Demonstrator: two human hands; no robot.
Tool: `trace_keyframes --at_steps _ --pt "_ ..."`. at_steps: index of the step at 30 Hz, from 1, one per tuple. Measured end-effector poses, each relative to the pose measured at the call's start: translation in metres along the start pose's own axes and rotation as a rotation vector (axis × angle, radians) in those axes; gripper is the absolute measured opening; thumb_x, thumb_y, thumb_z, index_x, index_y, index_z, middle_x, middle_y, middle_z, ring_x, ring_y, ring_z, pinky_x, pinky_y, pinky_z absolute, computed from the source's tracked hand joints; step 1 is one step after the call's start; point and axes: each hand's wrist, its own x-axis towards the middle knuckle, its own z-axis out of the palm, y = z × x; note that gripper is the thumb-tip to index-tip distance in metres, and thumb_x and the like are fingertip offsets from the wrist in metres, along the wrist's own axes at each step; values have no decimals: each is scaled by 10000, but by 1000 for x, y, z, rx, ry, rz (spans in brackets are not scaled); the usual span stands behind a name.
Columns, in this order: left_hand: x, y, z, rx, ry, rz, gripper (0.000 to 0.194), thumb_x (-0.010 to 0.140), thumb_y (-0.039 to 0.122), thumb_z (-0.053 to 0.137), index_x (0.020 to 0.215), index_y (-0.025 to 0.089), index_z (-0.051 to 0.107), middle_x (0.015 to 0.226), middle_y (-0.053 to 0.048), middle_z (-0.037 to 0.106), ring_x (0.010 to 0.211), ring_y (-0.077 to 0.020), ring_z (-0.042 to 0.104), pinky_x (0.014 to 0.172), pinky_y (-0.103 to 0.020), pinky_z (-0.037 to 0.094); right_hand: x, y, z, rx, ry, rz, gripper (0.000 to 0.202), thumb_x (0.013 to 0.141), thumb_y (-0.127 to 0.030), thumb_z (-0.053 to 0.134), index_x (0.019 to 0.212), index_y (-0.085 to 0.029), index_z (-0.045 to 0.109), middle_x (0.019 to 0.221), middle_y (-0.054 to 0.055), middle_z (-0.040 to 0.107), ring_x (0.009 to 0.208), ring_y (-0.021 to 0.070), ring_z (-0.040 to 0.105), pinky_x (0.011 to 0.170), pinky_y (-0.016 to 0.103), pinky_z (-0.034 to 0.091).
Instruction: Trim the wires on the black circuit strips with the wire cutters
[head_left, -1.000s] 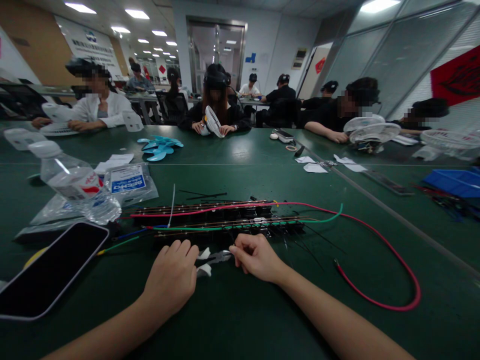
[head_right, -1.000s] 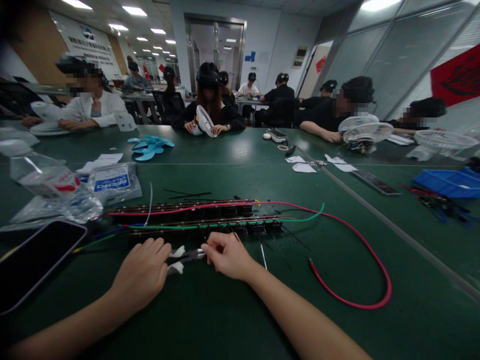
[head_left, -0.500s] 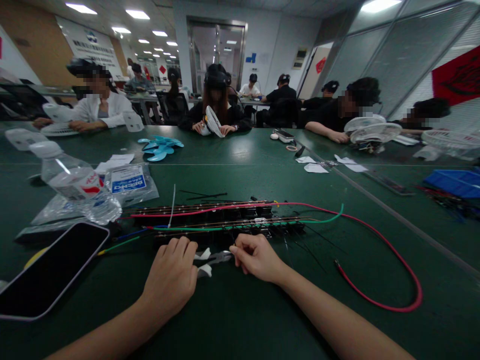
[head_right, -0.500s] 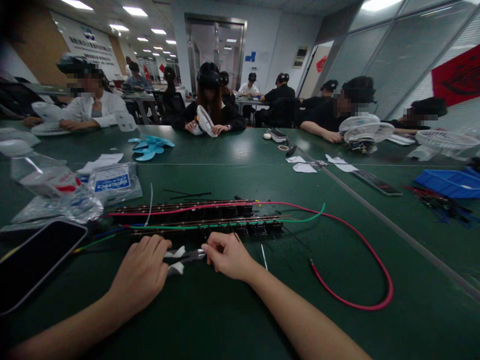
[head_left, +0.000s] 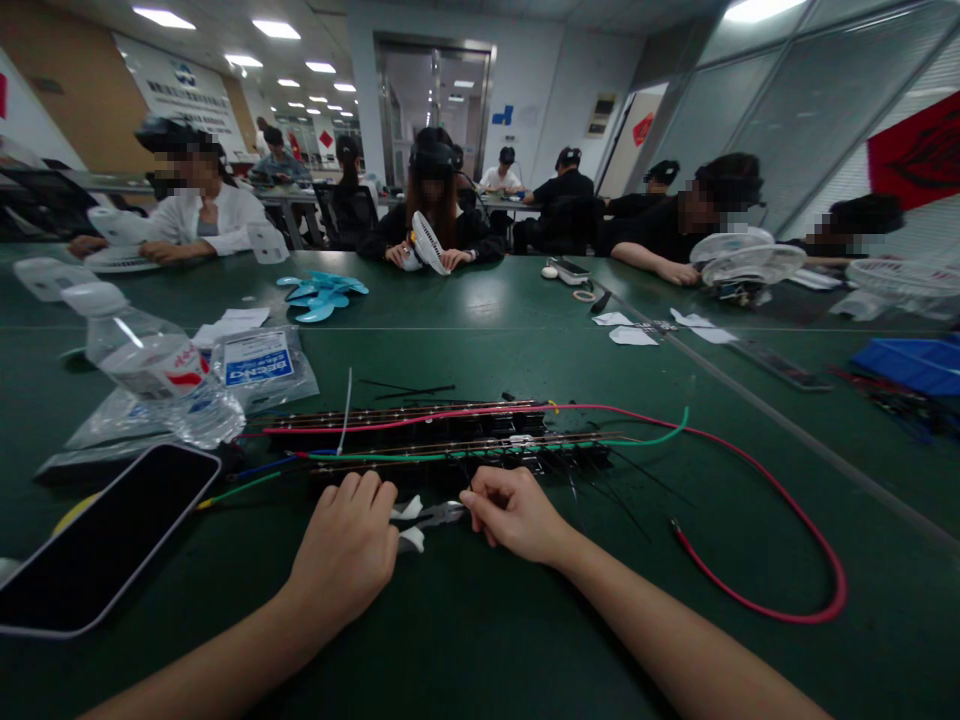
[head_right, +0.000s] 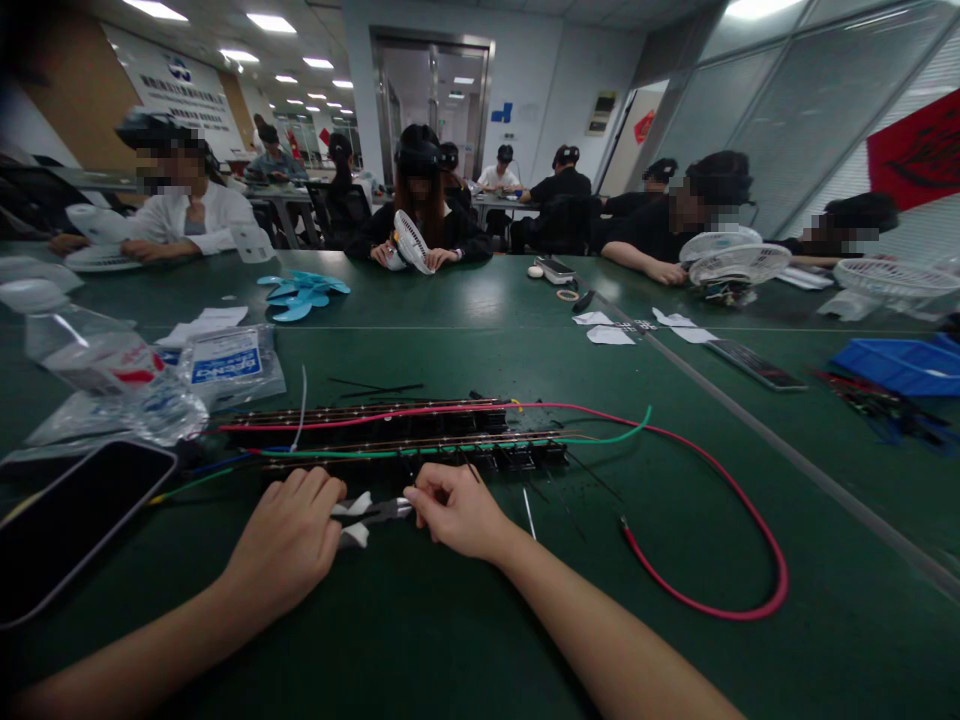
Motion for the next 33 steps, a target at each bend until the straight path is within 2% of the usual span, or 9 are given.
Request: trace_keyframes --at_steps 6,22,33 --pt "0 0 0 -20 3 9 177 811 148 402 835 168 576 847 -71 546 810 -242 456 717 -383 309 0 2 -1 -39 -13 -14 289 894 -373 533 677 -188 486 551 -28 587 401 64 500 402 171 341" --pt "2 2 -1 8 22 18 152 785 120 412 771 176 552 805 -67 523 771 -239 439 681 -372 293 0 1 -1 -89 -10 -5 298 897 -389 517 678 -189 499 557 -27 581 434 72 495 437 192 341" --pt "-1 3 -1 25 26 6 181 797 142 427 825 176 603 838 -76 547 811 -251 454 705 -379 307 -1 -1 -3 -63 20 14 301 897 -407 511 689 -192 488 575 -32 593 408 61 504 428 180 360"
